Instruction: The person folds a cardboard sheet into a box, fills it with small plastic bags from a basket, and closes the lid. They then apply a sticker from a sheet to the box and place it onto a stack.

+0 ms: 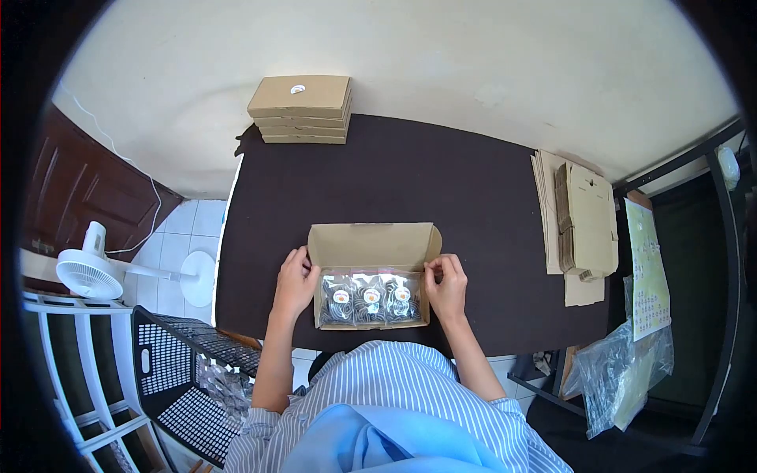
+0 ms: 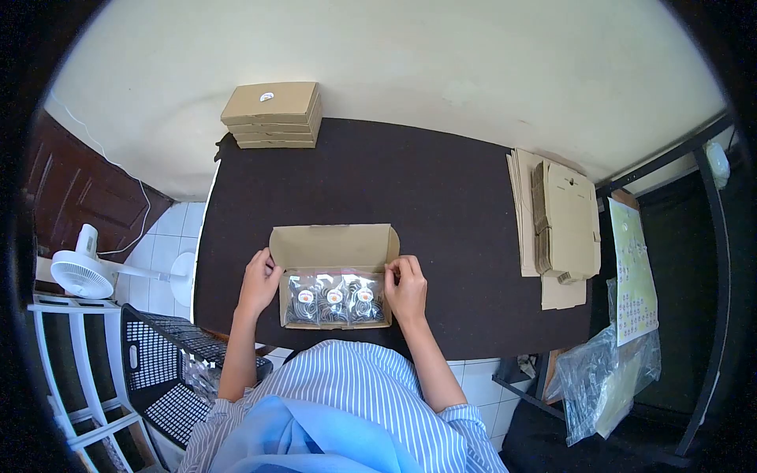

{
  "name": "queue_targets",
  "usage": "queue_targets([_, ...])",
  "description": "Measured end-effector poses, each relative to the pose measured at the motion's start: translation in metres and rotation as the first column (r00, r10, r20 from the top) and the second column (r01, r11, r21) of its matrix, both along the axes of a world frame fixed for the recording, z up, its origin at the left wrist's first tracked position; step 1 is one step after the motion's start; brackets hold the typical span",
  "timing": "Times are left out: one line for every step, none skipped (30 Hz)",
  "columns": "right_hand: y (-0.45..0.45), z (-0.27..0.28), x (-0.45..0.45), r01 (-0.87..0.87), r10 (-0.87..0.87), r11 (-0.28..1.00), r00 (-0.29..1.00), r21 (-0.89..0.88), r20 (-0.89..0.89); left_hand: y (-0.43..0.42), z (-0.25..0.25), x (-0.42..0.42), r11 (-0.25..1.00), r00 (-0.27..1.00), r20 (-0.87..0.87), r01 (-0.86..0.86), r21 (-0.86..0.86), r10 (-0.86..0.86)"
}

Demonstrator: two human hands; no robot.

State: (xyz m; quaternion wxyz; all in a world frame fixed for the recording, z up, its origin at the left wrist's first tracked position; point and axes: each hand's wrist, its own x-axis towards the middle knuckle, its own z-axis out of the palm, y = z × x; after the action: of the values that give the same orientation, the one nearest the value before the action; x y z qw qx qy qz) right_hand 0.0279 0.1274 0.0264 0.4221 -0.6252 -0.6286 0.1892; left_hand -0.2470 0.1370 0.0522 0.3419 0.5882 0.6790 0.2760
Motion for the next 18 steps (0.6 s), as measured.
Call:
queue_targets([-0.001,0.0,0.001,0.001,-0.001,1.0,1.0,-0.001,0.0,-0.002,0.003,0.001,1.0,1.0,0.008,0.0,-0.005,0.0])
queue_targets([-0.003,0.001,0.002,0.002,-0.002,1.0,1.0,-0.002,0.024,-0.005,0.006,0.002,1.0,1.0,0.008,0.001,-0.006,-0.001])
queue_targets([-0.004,0.002,0.002,0.002,-0.002,1.0,0.999,-0.003,0.048,-0.007,0.008,0.002,1.0,1.0,0.029,-0.006,-0.014,0.006])
queue_targets([-0.006,0.003,0.002,0.002,-0.002,1.0,0.999,-0.004,0.048,-0.009,0.009,0.003,1.0,0.999,0.05,-0.012,-0.022,0.013])
queue_targets([-0.009,0.004,0.002,0.0,0.001,1.0,0.997,-0.013,0.076,-0.012,0.008,0.002,1.0,0.999,0.05,-0.012,-0.023,0.013])
queue_targets([-0.012,0.004,0.002,-0.003,0.005,1.0,0.995,-0.023,0.104,-0.014,0.007,0.002,1.0,0.998,0.067,-0.003,-0.004,0.004])
queue_targets([-0.015,0.005,0.002,-0.003,0.005,1.0,0.995,-0.023,0.104,-0.017,0.006,0.002,1.0,0.996,0.084,0.005,0.015,-0.006])
queue_targets([-0.019,0.005,0.002,-0.005,0.007,1.0,0.989,-0.008,0.148,-0.019,0.008,0.003,1.0,0.996,0.084,0.005,0.015,-0.006])
queue_targets([-0.022,0.005,0.002,-0.009,0.007,1.0,0.982,0.006,0.191,-0.022,0.012,0.005,1.0,0.995,0.096,-0.008,-0.015,0.009])
queue_targets([-0.025,0.0,0.002,-0.009,0.008,1.0,0.981,0.006,0.191,-0.025,0.014,0.006,0.999,0.994,0.106,-0.02,-0.046,0.025])
queue_targets([-0.028,-0.004,-0.001,0.027,-0.028,1.0,0.996,0.011,0.084,-0.028,0.011,0.005,0.999,0.994,0.106,-0.021,-0.046,0.025])
queue_targets([-0.029,-0.007,-0.002,0.064,-0.064,0.998,0.998,0.013,-0.025,-0.032,0.005,0.003,1.0,0.994,0.113,-0.011,0.016,0.009])
queue_targets([-0.032,-0.008,-0.001,0.064,-0.064,0.998,0.998,0.013,-0.025,-0.035,0.0,0.003,0.997,0.993,0.119,-0.002,0.078,-0.008])
queue_targets([-0.033,0.001,-0.002,0.056,-0.058,0.996,0.998,-0.067,-0.026,-0.037,-0.001,0.003,0.997,0.993,0.119,-0.002,0.079,-0.008])
queue_targets([-0.034,0.009,-0.003,0.049,-0.053,0.988,0.998,-0.146,-0.028,-0.039,-0.003,0.004,0.996,0.988,0.151,-0.002,0.089,-0.012])
queue_targets([-0.033,0.014,-0.004,0.049,-0.054,0.988,0.998,-0.146,-0.028,-0.04,-0.004,0.004,0.995,0.983,0.184,-0.002,0.1,-0.017])
queue_targets([-0.032,0.019,-0.005,0.026,-0.019,0.993,0.998,-0.118,0.058,-0.041,-0.001,0.006,0.995,0.983,0.184,-0.001,0.1,-0.017])
queue_targets([-0.032,0.021,-0.005,-0.001,0.014,0.996,0.99,-0.091,0.143,-0.043,0.003,0.007,0.993,0.99,0.138,-0.004,0.118,-0.012])
